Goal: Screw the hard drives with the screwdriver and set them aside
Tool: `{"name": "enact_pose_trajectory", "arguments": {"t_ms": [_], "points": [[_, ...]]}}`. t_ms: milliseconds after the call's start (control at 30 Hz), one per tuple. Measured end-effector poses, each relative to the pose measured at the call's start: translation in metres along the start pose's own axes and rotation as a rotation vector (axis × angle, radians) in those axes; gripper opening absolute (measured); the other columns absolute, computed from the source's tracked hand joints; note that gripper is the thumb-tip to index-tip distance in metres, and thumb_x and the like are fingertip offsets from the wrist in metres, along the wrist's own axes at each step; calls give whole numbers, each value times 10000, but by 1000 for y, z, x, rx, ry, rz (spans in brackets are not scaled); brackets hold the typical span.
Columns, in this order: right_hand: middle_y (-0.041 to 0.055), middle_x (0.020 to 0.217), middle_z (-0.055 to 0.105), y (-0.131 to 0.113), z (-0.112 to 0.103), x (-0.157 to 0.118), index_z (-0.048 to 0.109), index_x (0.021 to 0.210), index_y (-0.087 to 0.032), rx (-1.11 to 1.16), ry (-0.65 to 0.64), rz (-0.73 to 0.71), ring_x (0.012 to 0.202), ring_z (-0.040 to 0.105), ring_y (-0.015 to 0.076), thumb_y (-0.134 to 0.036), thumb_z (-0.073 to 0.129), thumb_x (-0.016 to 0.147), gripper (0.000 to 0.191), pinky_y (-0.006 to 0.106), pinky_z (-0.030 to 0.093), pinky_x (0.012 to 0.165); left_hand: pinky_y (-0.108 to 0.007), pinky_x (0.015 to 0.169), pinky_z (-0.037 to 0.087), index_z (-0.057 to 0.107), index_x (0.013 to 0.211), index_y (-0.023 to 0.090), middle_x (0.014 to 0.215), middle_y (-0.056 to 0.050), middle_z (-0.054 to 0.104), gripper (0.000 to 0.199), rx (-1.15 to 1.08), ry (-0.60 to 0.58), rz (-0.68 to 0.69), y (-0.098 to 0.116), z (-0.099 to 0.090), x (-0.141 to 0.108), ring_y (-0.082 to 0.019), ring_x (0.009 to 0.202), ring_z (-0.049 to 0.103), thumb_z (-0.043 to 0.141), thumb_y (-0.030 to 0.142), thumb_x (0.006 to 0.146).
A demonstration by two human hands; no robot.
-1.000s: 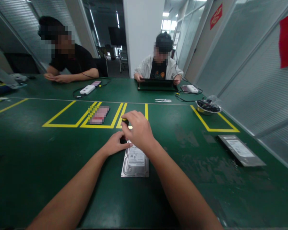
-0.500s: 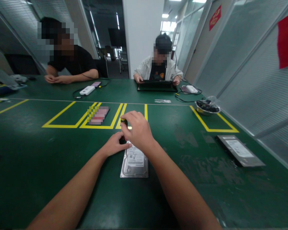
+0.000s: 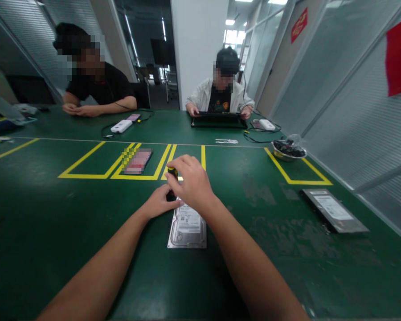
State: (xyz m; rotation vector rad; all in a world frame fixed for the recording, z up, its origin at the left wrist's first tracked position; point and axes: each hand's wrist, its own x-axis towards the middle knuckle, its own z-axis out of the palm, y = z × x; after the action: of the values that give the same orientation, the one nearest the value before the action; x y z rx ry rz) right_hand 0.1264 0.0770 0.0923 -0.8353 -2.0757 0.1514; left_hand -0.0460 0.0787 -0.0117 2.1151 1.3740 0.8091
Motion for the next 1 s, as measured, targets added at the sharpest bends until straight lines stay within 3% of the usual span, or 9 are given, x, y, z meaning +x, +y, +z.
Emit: {"name": "enact_pose_trajectory", "arguments": {"t_ms": [100, 233, 467, 700, 1000], "points": [[55, 951, 608, 1, 1, 0, 637, 952, -206, 4, 9, 17, 920, 561, 186, -296, 616, 857, 133, 338, 458, 822, -299, 657, 396, 554, 838, 193, 818, -1, 598, 347, -1, -2, 13, 0, 0, 0, -184, 744, 529, 699, 486, 724], [44, 939, 628, 2, 0, 0, 629, 923, -214, 10, 6, 8, 921, 568, 182, -234, 590, 863, 74, 342, 454, 834, -297, 657, 390, 549, 838, 194, 818, 1, 597, 354, 3, -14, 13, 0, -1, 1, -183, 746, 528, 690, 499, 724], [53, 1016, 667, 2, 0, 0, 614, 1037, -202, 15, 3, -18, 932, 579, 182, -170, 546, 853, 199, 347, 458, 845, -303, 664, 404, 579, 890, 187, 836, -11, 604, 367, -18, -13, 9, 0, -1, 0, -187, 751, 530, 693, 493, 725], [51, 968, 589, 2, 3, -1, 639, 964, -219, 32, 21, 34, 920, 565, 180, -274, 619, 848, 130, 341, 466, 826, -309, 671, 411, 576, 892, 187, 840, -17, 606, 364, 2, -10, -3, -1, 1, 0, -192, 759, 533, 681, 496, 730], [55, 988, 628, 1, 2, -1, 617, 1003, -202, 7, 7, -12, 948, 559, 187, -168, 545, 858, 166, 346, 453, 852, -300, 655, 399, 577, 874, 189, 827, -7, 606, 347, -17, -9, 7, -1, 1, 0, -188, 751, 535, 700, 477, 726]]}}
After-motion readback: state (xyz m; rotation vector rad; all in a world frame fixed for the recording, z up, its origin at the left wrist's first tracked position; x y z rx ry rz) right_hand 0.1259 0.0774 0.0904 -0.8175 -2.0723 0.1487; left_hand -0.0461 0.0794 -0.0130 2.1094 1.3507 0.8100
